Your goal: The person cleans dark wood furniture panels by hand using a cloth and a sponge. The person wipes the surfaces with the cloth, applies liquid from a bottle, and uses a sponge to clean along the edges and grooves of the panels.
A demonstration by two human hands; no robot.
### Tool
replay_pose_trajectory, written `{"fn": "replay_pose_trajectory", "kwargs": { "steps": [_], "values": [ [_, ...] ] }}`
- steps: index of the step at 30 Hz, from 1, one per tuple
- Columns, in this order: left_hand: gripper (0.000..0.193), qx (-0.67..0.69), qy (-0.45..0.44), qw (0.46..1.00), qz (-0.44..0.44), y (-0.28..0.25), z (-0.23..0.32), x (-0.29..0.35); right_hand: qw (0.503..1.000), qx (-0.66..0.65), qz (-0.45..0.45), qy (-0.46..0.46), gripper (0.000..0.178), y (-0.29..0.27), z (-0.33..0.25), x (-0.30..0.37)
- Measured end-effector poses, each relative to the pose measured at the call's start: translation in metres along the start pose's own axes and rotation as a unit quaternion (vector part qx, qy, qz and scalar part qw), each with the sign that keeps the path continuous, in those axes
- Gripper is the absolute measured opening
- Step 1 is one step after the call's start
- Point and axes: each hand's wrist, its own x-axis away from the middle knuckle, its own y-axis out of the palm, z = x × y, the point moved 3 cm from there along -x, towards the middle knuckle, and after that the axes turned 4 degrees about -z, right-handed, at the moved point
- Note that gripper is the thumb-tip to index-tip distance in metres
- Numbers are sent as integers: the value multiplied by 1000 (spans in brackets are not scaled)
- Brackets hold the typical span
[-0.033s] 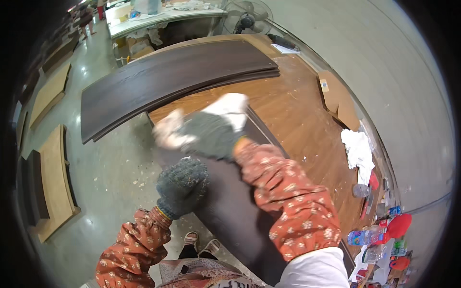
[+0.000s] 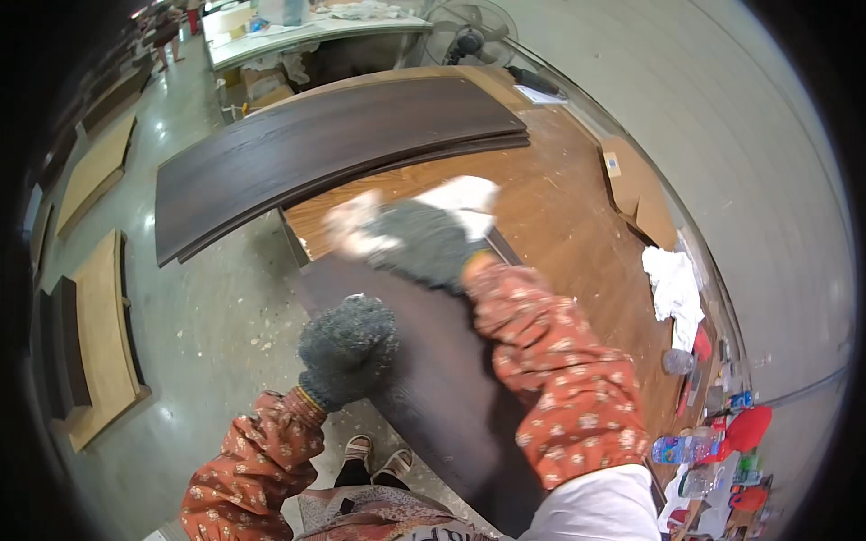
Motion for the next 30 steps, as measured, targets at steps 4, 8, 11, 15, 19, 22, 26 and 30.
{"fn": "replay_pose_trajectory", "kwargs": {
  "steps": [4, 8, 11, 15, 19, 22, 26, 30],
  "values": [
    [22, 24, 29, 998, 49, 5, -7, 8, 993, 100, 15, -54, 34, -35, -3, 15],
    [23, 11, 23, 998, 52, 7, -4, 15, 992, 91, -81, -16, 43, -4, -50, -7],
    [23, 5, 5, 1000, 5, 7, -1, 15, 995, 76, 43, -48, 31, 28, -68, -26],
    [19, -41, 16, 999, 17, 6, 4, 2, 977, 185, -4, 110, 34, -4, -40, 6],
    [15, -22, 25, 999, 34, 9, 8, 0, 939, 196, 18, 282, 42, -42, -15, 110],
    [15, -1, 33, 999, 28, 11, 10, -3, 921, 217, 118, 302, 34, -39, -21, 213],
    [17, -31, 21, 999, 21, 14, 1, 6, 884, 199, 136, 401, 44, -46, -68, 348],
    [18, -11, 12, 999, 36, 16, -2, 7, 830, 233, 93, 499, 39, -64, -124, 431]
  ]
}}
